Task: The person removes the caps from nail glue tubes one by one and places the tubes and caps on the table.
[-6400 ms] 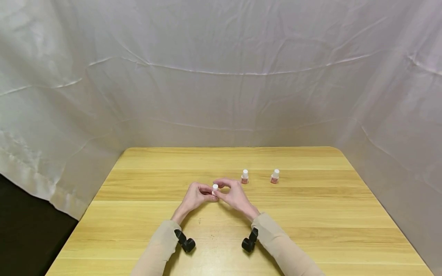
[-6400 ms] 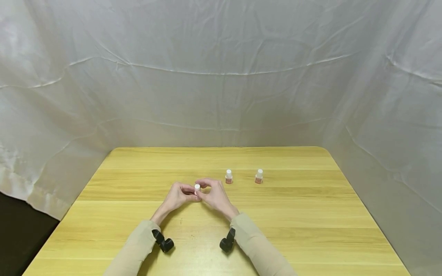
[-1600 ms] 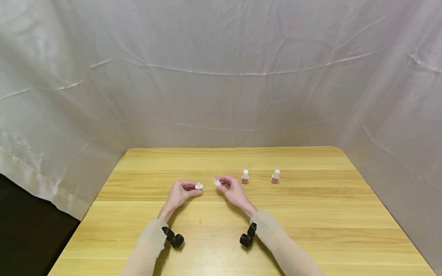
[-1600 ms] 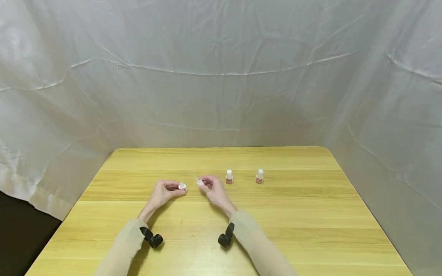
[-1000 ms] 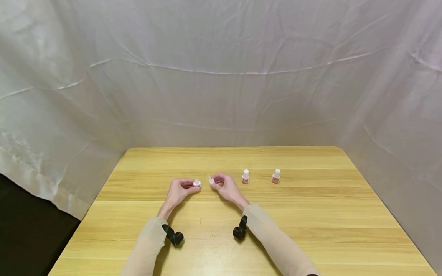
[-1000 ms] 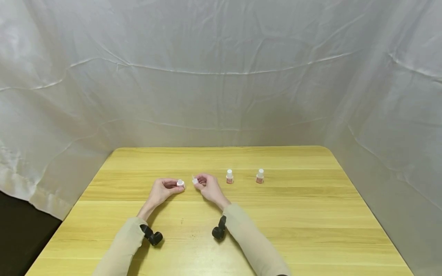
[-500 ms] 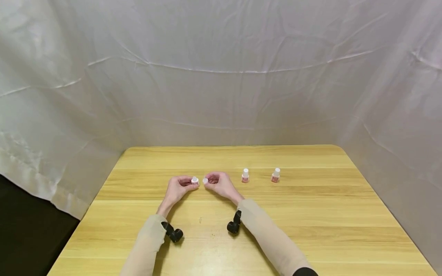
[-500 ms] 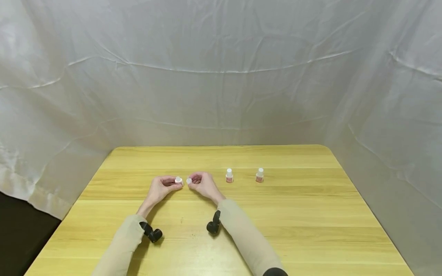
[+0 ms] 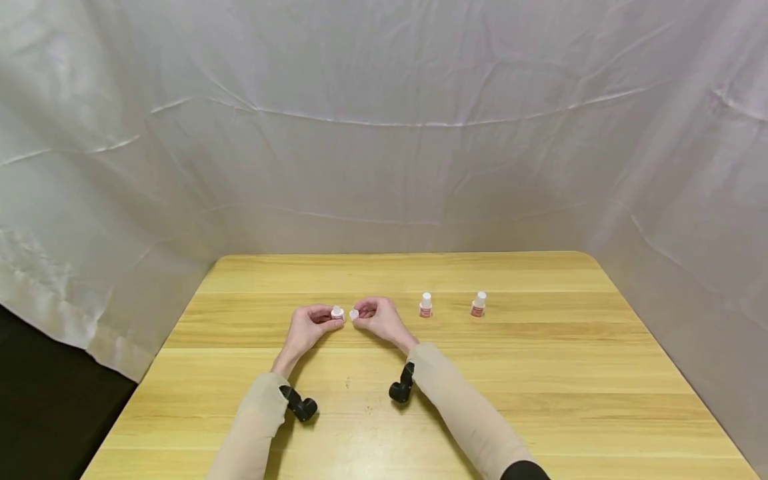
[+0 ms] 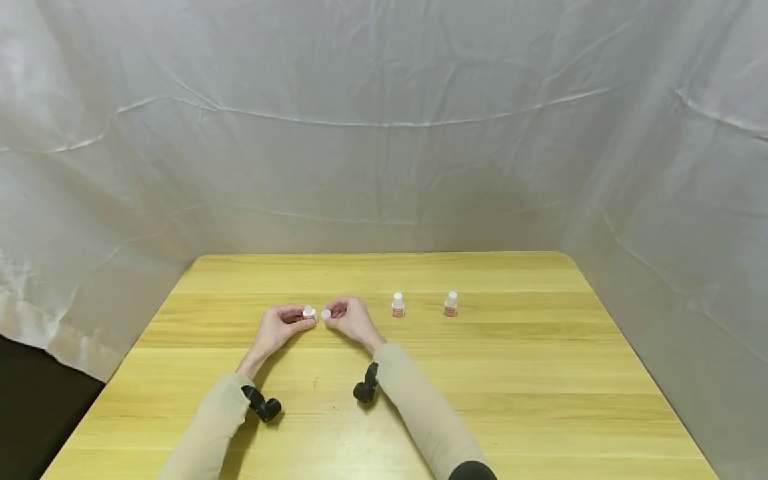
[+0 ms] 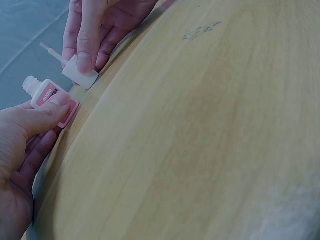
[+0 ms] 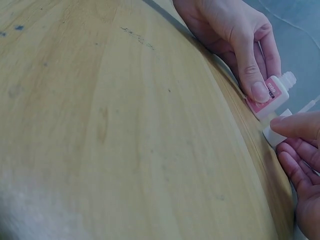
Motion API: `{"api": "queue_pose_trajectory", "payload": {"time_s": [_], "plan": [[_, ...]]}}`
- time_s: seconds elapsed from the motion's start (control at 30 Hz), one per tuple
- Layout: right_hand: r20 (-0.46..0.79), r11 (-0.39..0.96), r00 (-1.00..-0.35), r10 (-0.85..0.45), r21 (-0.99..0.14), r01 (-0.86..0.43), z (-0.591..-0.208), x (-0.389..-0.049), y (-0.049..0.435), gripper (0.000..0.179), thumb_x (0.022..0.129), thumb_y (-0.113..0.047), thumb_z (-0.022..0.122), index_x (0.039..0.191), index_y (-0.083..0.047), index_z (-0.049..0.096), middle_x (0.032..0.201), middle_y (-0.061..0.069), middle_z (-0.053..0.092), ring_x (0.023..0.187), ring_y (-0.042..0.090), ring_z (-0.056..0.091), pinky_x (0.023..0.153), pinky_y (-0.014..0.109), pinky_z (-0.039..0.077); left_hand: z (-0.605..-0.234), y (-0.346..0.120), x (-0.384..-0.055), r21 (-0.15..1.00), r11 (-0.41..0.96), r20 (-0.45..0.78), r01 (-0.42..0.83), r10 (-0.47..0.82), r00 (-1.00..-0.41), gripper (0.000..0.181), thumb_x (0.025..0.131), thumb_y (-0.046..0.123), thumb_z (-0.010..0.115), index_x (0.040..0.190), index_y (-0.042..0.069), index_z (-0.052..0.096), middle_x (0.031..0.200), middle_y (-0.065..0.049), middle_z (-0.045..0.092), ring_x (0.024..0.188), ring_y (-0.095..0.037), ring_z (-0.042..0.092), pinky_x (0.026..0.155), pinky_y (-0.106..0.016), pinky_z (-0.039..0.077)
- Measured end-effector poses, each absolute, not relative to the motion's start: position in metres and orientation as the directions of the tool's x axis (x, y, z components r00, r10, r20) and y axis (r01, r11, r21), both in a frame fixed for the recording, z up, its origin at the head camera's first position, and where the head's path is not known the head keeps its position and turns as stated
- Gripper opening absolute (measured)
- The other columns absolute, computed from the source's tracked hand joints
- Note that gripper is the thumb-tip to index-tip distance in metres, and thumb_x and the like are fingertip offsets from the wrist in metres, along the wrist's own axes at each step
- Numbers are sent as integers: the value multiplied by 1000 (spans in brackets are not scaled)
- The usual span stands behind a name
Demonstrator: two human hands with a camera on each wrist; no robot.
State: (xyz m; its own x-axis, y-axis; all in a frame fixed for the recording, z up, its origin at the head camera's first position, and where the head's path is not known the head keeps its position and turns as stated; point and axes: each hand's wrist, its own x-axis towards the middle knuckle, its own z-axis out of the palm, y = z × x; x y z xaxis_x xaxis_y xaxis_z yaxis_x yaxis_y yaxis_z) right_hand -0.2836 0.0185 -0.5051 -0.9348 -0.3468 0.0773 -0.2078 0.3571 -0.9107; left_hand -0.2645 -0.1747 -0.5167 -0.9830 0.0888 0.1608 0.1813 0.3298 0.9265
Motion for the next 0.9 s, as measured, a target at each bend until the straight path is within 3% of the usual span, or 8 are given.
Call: {"api": "queue_pose_trajectory", "payload": {"time_s": [0.3, 0.63, 0.9], "plan": [[80, 354, -937, -341, -912, -206, -508, -284, 18, 25, 69, -2, 72, 92, -5, 64, 85, 9, 67, 72, 11, 61, 66, 18, 51, -519, -175, -264, 923, 333, 173, 193, 87, -981, 25, 68, 14, 76, 92, 10, 69, 89, -10, 70, 78, -17, 67, 67, -18, 52], [79, 292, -914, -399, -933, -208, -484, -270, 23, 31, 71, 6, 67, 100, 8, 59, 93, 26, 63, 84, 37, 61, 71, 27, 53, -518, -174, -262, 934, 318, 147, 162, 70, -987, 33, 66, 12, 77, 97, 7, 67, 92, -11, 70, 81, -17, 67, 70, -18, 53], [91, 216, -887, -452, -954, -208, -476, -259, 32, 45, 73, 6, 65, 115, 13, 49, 113, 30, 55, 102, 43, 54, 91, 46, 45, -517, -176, -258, 928, 326, 166, 182, 77, -983, 46, 64, 14, 79, 107, 6, 63, 104, -12, 67, 97, -24, 63, 86, -33, 50]]}}
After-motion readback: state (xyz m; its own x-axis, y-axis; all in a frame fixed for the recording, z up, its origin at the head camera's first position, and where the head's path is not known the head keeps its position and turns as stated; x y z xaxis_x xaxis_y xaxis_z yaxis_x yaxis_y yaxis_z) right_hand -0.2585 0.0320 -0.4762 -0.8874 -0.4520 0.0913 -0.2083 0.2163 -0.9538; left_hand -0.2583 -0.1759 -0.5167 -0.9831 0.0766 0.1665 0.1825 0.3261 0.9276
